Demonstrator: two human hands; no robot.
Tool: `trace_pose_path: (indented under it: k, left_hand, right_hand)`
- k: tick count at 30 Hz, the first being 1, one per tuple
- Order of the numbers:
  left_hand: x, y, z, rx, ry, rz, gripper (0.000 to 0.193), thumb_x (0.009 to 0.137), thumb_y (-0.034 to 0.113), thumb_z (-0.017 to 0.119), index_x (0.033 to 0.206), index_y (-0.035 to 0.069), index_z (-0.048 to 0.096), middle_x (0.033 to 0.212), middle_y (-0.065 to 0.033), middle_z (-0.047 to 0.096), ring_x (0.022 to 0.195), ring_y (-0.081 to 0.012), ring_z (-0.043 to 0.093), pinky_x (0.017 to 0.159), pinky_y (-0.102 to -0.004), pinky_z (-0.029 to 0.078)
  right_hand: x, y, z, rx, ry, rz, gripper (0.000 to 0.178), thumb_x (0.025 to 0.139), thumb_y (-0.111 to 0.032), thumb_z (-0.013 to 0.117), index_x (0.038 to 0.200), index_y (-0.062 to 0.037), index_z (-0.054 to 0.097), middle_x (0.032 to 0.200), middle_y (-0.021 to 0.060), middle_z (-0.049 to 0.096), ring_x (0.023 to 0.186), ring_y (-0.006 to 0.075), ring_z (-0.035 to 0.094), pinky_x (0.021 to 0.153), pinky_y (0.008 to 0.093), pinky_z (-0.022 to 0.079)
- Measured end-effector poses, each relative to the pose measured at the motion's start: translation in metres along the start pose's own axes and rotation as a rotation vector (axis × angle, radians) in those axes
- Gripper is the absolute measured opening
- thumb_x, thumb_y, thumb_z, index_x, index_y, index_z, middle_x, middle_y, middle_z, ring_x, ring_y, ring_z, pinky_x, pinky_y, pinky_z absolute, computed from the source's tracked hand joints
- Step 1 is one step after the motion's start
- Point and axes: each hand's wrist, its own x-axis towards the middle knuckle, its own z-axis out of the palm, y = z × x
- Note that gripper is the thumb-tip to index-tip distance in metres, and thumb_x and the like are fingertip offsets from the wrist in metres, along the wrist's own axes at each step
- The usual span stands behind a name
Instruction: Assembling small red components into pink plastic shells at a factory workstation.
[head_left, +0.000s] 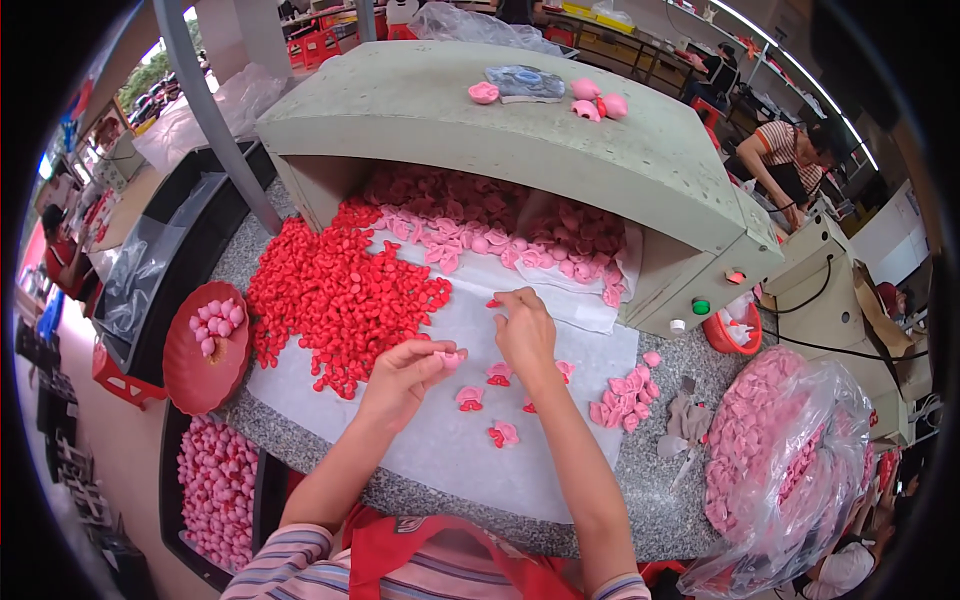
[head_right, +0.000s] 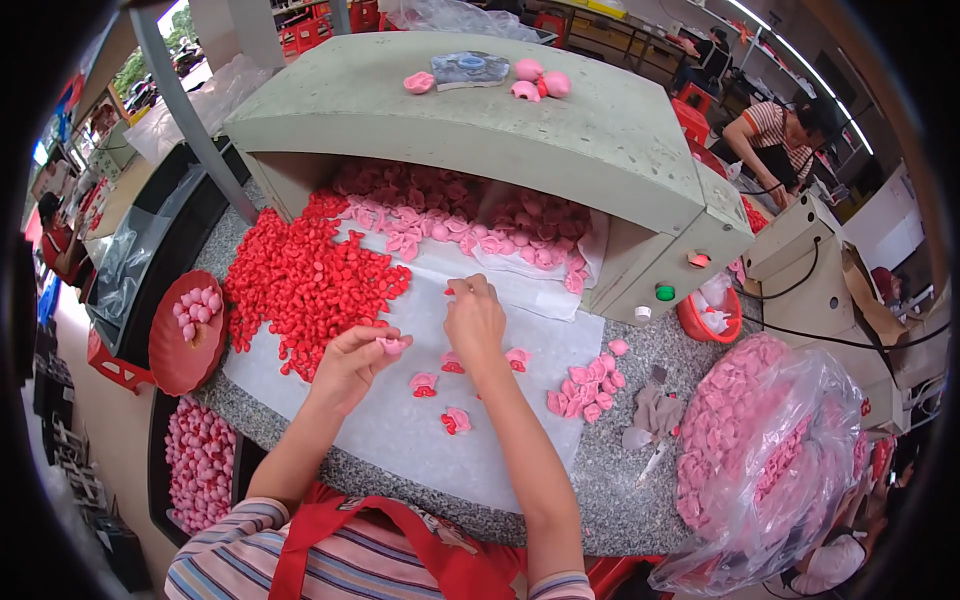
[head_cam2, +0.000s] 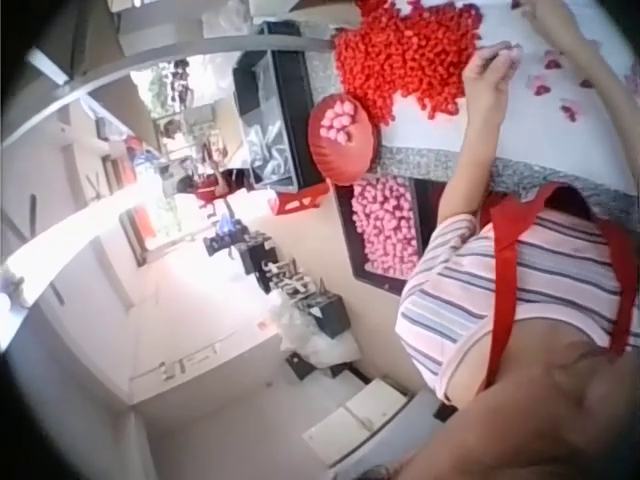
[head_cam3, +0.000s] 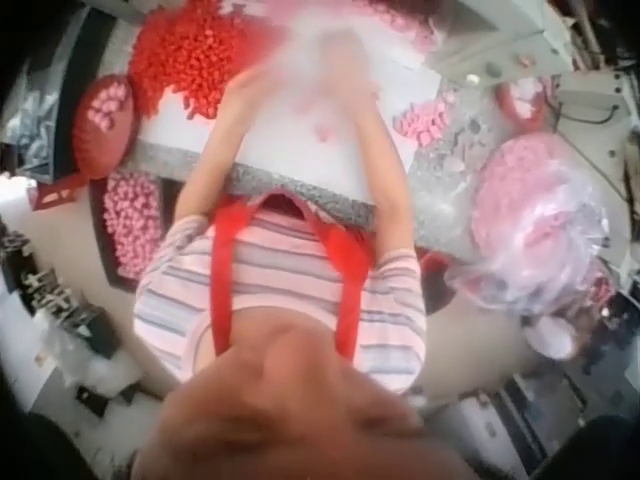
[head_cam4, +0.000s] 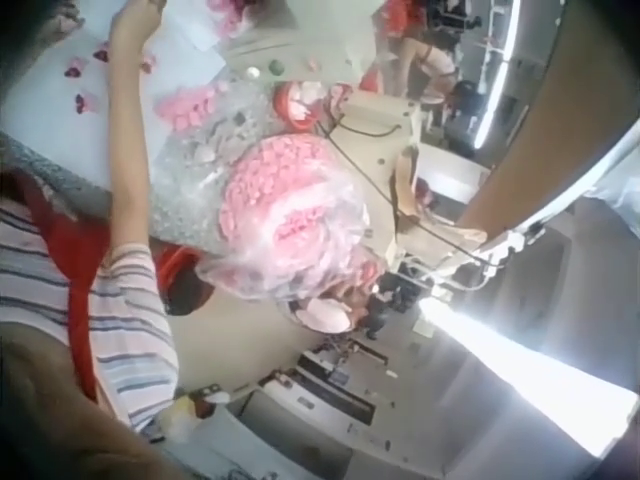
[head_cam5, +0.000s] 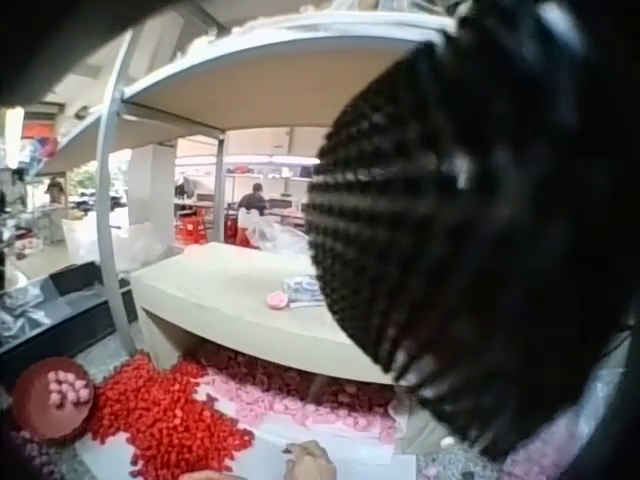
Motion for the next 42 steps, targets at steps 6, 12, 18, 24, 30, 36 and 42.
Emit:
trace_pose_path:
  k: [6,12,18,24,30,36,42]
  left_hand:
    - [-0.031,0.004,0.016,-0.090,0.001,0.026,0.018,0.077,-0.006,0.056,0.094,0.000,0.060,0.102,-0.0146,0.059,0.102,-0.0309,0.056,0.089,-0.0377,0.045]
    - [-0.035,0.015,0.023,0.049,0.043,0.087,0.016,0.076,-0.010,0.055,0.089,-0.003,0.060,0.094,-0.0132,0.058,0.096,-0.0275,0.058,0.085,-0.0352,0.047]
    - [-0.033,0.007,0.031,0.142,-0.105,0.182,0.017,0.077,-0.007,0.058,0.093,-0.004,0.061,0.094,-0.0107,0.058,0.087,-0.0174,0.057,0.080,-0.0280,0.047]
    - [-0.040,0.013,0.031,0.236,-0.120,0.238,0.019,0.076,-0.007,0.059,0.094,-0.002,0.062,0.093,-0.0097,0.057,0.089,-0.0158,0.055,0.078,-0.0258,0.046]
    - [-0.041,0.011,0.044,0.234,-0.145,0.114,0.018,0.076,-0.005,0.060,0.094,-0.003,0.062,0.094,-0.0105,0.057,0.088,-0.0165,0.055,0.077,-0.0260,0.046]
    - [-0.051,0.017,0.047,0.345,-0.115,0.095,0.021,0.070,-0.010,0.061,0.090,-0.004,0.062,0.089,-0.0096,0.055,0.083,-0.0162,0.054,0.074,-0.0254,0.044]
    - [-0.052,0.010,0.051,0.371,-0.162,0.124,0.024,0.064,-0.014,0.060,0.086,-0.004,0.063,0.082,-0.0065,0.050,0.080,-0.0138,0.051,0.072,-0.0235,0.041]
  right_hand:
    - [0.024,0.018,0.031,-0.217,-0.238,0.244,0.028,0.068,-0.013,0.066,0.093,-0.0015,0.059,0.089,0.0153,0.060,0.078,0.0322,0.060,0.071,0.0395,0.049]
    - [-0.027,-0.047,-0.060,0.982,-0.156,0.426,0.020,0.075,0.003,0.060,0.096,0.0040,0.060,0.091,0.0103,0.061,0.080,0.0135,0.060,0.070,0.0240,0.049]
    - [-0.067,-0.077,-0.085,1.152,-0.095,0.387,0.023,0.073,0.009,0.062,0.096,0.0053,0.060,0.091,0.0086,0.059,0.081,0.0131,0.058,0.071,0.0216,0.048]
    - [-0.076,-0.088,-0.099,0.805,-0.189,0.218,0.028,0.068,0.005,0.068,0.095,0.0006,0.062,0.086,0.0071,0.059,0.074,0.0107,0.057,0.064,0.0202,0.046]
    - [-0.082,-0.094,-0.104,0.473,-0.068,0.225,0.029,0.064,-0.003,0.074,0.089,-0.0019,0.060,0.079,0.0021,0.060,0.066,0.0077,0.054,0.060,0.0218,0.045]
    - [-0.095,-0.091,-0.101,0.620,-0.127,0.252,0.030,0.067,-0.010,0.073,0.091,-0.0029,0.058,0.075,0.0032,0.055,0.063,0.0122,0.055,0.059,0.0238,0.046]
    - [-0.108,-0.087,-0.099,0.448,0.007,0.118,0.026,0.065,-0.010,0.073,0.084,-0.0032,0.056,0.076,0.0043,0.055,0.063,0.0166,0.056,0.056,0.0276,0.046]
